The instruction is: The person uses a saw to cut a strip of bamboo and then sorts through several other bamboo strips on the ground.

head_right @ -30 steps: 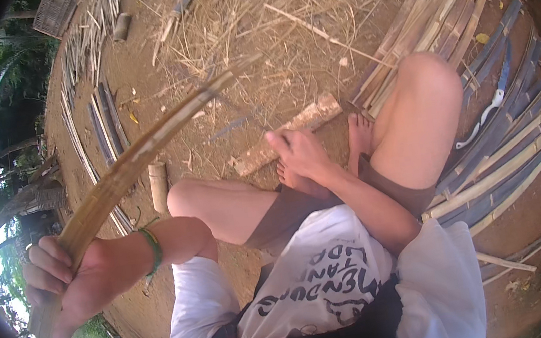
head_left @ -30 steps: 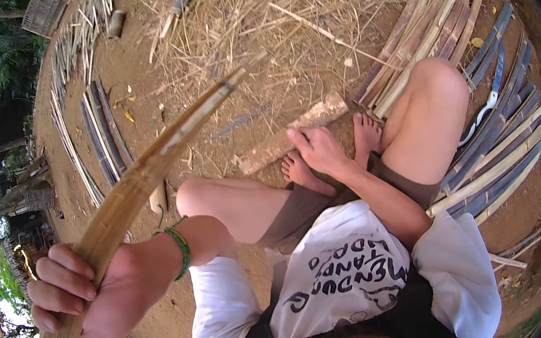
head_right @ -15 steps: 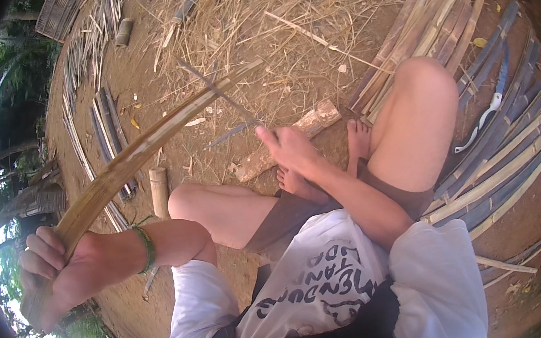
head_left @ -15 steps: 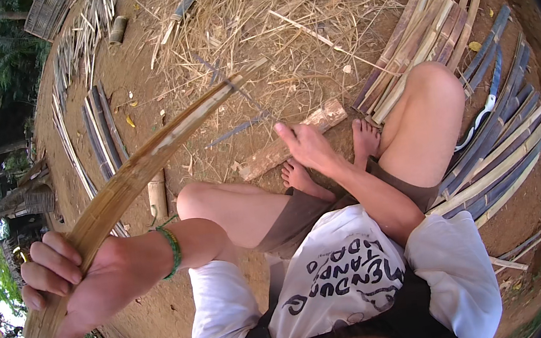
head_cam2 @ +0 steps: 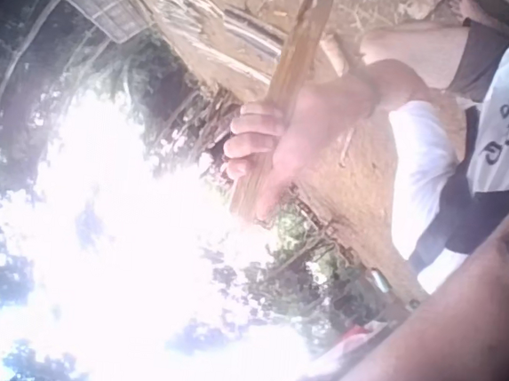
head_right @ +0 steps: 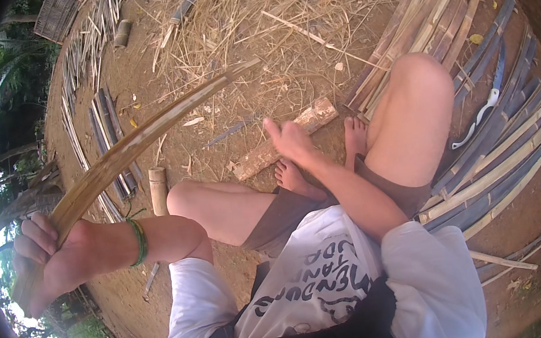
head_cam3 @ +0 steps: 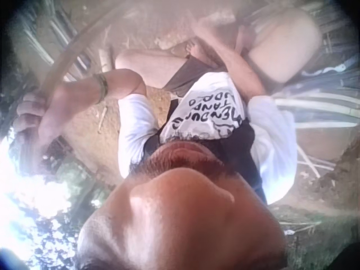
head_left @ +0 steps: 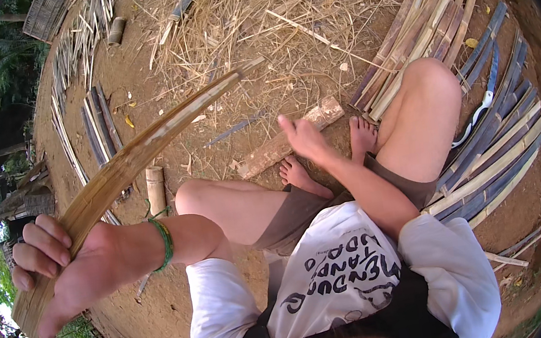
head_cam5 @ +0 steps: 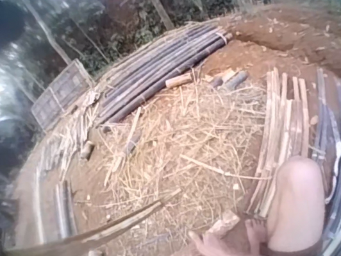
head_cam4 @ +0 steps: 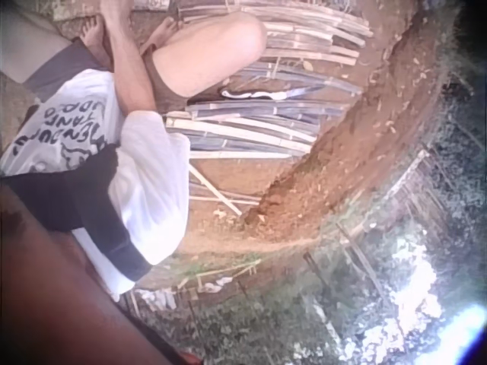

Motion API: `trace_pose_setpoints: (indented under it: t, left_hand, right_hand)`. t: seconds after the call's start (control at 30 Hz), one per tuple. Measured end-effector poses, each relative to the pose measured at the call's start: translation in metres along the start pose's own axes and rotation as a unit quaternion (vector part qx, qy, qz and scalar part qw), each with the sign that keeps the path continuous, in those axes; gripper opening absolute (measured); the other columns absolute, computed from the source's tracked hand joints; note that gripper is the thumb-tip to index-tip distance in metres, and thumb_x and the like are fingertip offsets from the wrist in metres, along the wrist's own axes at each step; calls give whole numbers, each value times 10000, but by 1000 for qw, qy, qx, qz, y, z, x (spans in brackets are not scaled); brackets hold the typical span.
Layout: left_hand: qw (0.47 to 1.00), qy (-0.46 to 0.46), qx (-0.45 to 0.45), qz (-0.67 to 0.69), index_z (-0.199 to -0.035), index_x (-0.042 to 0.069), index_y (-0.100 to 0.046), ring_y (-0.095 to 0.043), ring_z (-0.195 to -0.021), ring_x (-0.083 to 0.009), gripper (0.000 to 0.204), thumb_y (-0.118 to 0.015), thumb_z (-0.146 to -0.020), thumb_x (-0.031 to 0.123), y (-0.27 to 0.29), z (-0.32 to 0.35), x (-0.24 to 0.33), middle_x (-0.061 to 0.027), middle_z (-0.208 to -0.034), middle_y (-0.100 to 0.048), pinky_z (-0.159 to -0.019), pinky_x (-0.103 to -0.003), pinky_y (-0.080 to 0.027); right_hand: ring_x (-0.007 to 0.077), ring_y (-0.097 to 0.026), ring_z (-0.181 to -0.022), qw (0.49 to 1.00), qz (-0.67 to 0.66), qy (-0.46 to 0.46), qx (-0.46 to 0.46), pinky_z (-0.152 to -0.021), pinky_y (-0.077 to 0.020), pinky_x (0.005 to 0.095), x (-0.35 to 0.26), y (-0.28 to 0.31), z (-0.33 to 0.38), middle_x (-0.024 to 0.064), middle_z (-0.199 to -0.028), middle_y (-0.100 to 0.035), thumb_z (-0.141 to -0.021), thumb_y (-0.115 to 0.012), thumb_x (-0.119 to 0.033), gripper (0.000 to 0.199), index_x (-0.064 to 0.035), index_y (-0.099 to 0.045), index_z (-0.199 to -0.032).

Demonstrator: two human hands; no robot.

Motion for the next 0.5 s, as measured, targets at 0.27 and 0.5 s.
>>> trace_pose_setpoints:
  t: [0.27,0.5]
  left_hand:
    - [987,20,-70,144,-819,79,-468,-229,-465,-95,818,-261,-830,870,23,-15,-10,13,-579,-306,-431,-238,-183]
    - [974,32,-111,192,-807,78,-468,-232,-462,-97,830,-230,-823,873,12,-17,-11,9,-578,-312,-427,-243,-199]
  right_hand:
    - [429,-643,-626,986,-35,160,-16,-643,-497,485,-44,-6,23,244,-633,-612,-997,-467,-516,608,43,-664,-861]
    - [399,-680,-694,999,-1,24,-39,-699,-509,489,-9,-6,6,273,-670,-643,-995,-423,-573,718,67,-698,-822]
Point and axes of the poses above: each hand's wrist, its own z-axis away from the middle knuckle, its own y-axis out of the back of the hand, x = y × z, the point moved 10 cm from there along -z, towards the middle knuckle
